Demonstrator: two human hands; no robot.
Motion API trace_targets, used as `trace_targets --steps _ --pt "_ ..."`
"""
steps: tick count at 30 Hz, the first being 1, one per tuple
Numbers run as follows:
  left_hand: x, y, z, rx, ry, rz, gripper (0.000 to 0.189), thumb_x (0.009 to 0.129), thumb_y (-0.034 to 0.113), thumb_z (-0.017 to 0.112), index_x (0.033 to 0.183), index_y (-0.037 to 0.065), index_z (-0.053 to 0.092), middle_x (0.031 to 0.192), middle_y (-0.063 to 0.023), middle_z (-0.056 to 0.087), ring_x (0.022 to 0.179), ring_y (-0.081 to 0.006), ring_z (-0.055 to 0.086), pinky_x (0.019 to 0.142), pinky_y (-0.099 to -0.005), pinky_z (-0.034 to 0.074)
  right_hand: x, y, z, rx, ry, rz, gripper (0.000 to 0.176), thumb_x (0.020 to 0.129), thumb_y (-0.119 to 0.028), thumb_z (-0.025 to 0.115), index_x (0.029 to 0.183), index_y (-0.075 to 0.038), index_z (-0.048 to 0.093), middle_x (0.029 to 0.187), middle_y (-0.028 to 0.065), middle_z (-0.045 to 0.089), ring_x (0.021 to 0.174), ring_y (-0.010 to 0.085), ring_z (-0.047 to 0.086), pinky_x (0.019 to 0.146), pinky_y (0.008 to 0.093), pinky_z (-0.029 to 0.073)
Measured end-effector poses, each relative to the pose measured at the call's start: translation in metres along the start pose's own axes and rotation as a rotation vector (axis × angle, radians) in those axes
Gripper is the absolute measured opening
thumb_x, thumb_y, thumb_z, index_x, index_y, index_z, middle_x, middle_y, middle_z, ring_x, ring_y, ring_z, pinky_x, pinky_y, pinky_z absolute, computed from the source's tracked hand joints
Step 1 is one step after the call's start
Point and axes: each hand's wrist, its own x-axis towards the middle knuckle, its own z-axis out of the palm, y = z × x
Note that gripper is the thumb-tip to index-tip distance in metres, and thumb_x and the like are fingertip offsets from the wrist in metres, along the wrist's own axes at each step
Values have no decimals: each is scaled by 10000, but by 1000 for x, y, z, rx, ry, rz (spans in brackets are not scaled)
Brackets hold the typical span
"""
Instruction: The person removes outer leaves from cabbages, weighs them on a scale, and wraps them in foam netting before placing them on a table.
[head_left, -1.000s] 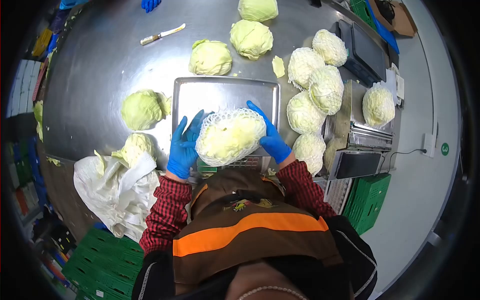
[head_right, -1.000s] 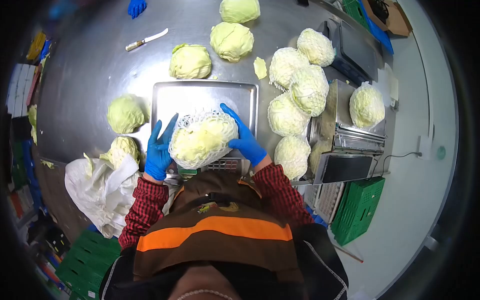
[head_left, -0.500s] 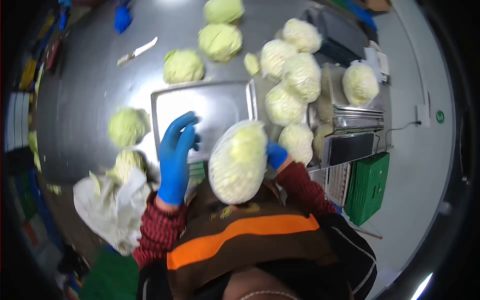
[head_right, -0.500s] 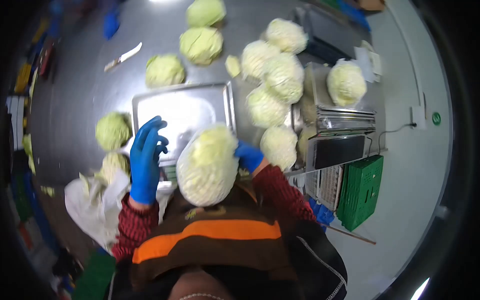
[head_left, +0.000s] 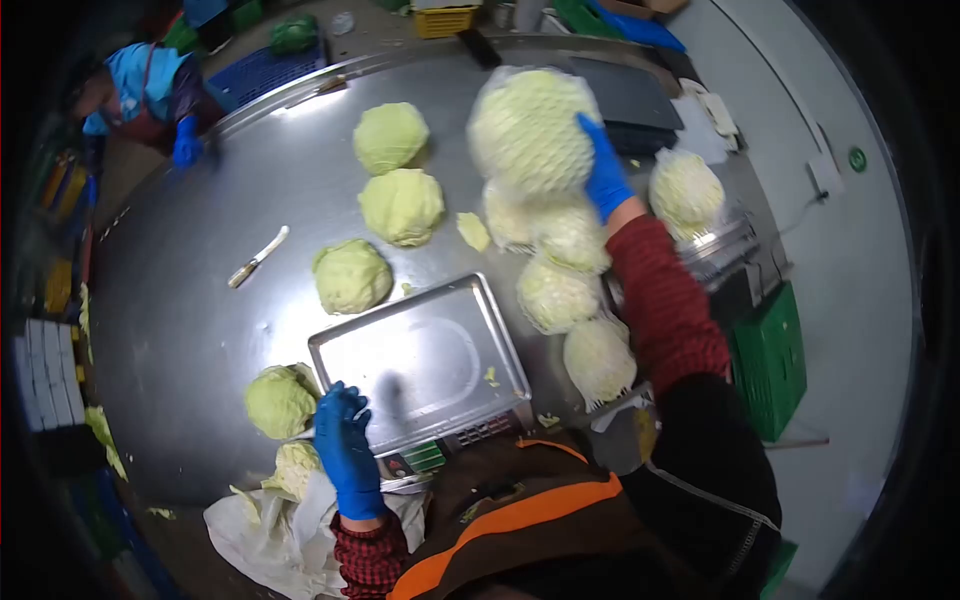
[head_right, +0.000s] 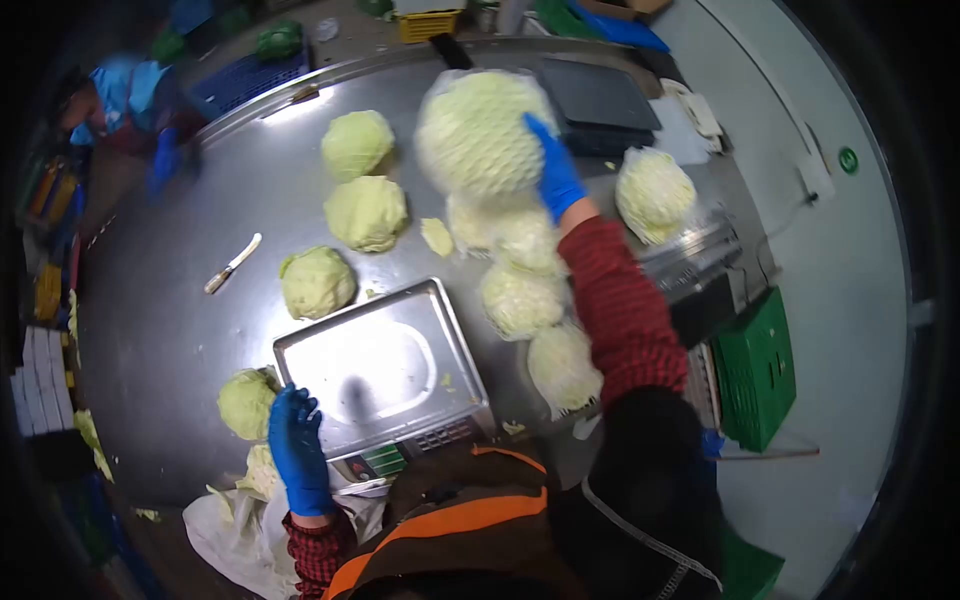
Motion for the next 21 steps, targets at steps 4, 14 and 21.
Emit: trace_targets --steps 4,14,21 --pt "12 -15 6 -3 21 -69 315 889 246 545 1133 48 544 954 -50 602 841 -154 571 740 -272 442 93 -8 -80 -442 260 119 679 725 -443 704 1173 42 542 1102 155 608 984 258 600 850 344 466" --pt "64 -24 14 13 0 -71 291 900 226 540 1113 27 550 934 -65 612 805 -157 582 718 -270 455 135 94 30 -1161 12 -335 787 694 -425 743 1235 42 412 973 117 589 842 235 571 773 335 459" --pt "57 19 -27 34 261 86 259 906 168 513 1092 -9 549 929 -74 593 814 -147 565 729 -259 460 201 203 110 -537 -31 565 714 745 -350 732 1289 -15 411 1175 147 542 992 260 570 788 369 496"
